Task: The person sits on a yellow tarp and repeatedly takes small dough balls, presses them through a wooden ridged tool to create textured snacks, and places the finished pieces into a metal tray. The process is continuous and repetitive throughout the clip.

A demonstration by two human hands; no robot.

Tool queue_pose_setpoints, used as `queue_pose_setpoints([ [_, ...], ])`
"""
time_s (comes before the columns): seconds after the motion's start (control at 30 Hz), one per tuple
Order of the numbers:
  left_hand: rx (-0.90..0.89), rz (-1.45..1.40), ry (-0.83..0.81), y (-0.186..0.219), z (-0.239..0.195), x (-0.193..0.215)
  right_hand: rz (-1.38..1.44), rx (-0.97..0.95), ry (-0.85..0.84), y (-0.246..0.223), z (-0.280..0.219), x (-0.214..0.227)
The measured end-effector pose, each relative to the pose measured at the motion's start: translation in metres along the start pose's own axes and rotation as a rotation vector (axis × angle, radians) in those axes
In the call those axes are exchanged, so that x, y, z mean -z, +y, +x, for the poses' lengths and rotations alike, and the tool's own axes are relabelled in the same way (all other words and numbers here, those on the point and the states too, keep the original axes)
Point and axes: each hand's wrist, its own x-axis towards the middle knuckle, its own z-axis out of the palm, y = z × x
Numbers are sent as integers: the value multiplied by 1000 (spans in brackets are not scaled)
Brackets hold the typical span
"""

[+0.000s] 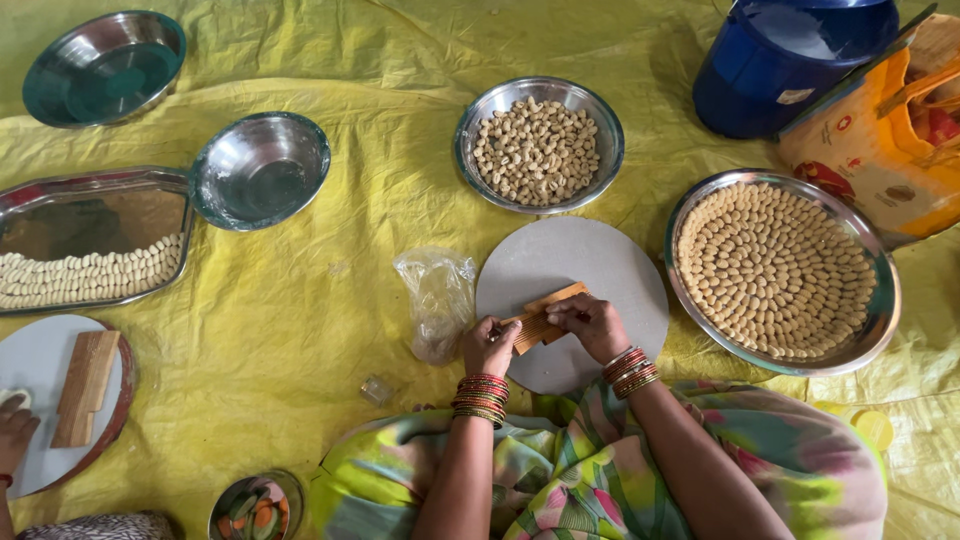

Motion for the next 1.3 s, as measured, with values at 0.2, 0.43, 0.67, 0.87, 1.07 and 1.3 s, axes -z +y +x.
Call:
queue_pose_setpoints([
  [0.2,-82,-70,-3,-5,0,-4,-115,45,24,-9,-3,-2],
  [0.43,-89,-38,3,-9,-1,-7,35,-69,24,8,5,3],
  [0.67,-15,-125,-12,-7,-1,-7,-56,-70,59,14,9,11],
  [0.87,-46,-151,-22,-8,-2,-6,0,-130,81,19,13,15],
  [1.07,-111,24,19,-3,-3,-6,3,-140,77,30,18,23],
  [1.3,-123,129,63,5,-8,-5,62,-139,66,46,25,31],
])
